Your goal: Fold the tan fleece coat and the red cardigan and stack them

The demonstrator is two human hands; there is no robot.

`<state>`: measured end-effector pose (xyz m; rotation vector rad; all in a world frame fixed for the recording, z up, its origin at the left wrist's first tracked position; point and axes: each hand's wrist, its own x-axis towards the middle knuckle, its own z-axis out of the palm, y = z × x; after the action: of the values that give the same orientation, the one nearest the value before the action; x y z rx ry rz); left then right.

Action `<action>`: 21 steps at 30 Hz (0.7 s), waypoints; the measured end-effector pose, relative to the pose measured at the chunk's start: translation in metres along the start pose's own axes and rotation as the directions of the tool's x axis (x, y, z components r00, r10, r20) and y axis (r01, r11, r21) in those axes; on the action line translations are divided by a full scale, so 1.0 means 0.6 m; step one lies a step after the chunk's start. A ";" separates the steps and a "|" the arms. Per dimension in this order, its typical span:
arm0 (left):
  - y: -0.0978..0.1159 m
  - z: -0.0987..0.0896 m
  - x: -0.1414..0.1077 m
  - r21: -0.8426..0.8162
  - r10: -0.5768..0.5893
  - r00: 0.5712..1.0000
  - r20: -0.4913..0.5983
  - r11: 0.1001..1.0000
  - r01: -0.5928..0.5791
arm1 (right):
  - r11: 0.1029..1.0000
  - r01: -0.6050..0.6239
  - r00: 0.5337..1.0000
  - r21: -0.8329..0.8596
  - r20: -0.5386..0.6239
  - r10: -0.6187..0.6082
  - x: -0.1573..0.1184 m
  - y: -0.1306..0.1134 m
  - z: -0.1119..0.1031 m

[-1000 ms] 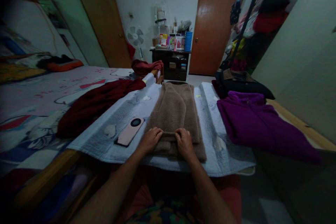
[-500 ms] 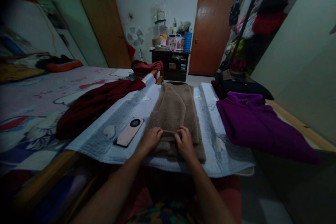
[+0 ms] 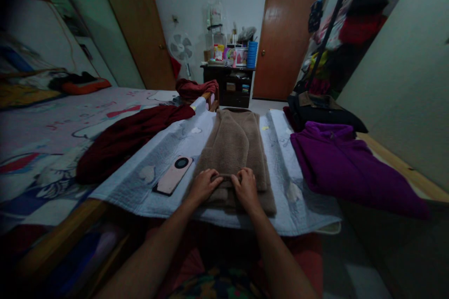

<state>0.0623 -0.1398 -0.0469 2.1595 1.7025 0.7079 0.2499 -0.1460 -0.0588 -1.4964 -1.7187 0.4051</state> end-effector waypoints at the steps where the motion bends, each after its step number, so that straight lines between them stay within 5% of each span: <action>1: -0.001 -0.001 -0.001 -0.004 0.014 1.000 0.004 1.000 -0.014 | 1.000 0.003 1.000 -0.013 0.005 -0.003 0.001 -0.002 -0.002; 5: -0.007 0.000 0.001 0.019 0.023 0.999 0.040 1.000 -0.024 | 0.989 0.049 0.998 -0.141 0.049 -0.043 0.008 -0.020 -0.011; 10: -0.008 0.007 0.010 0.096 -0.022 0.997 0.073 0.995 0.015 | 0.936 0.252 0.952 -0.245 0.237 -0.195 0.017 -0.049 -0.006; 21: 0.004 -0.001 0.008 0.157 -0.060 0.994 0.091 0.987 0.045 | 0.951 0.116 0.981 -0.288 0.181 -0.065 0.032 -0.039 0.020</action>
<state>0.0648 -0.1355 -0.0441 2.2017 1.8111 0.4638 0.2257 -0.1308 -0.0435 -1.6231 -2.0473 0.2371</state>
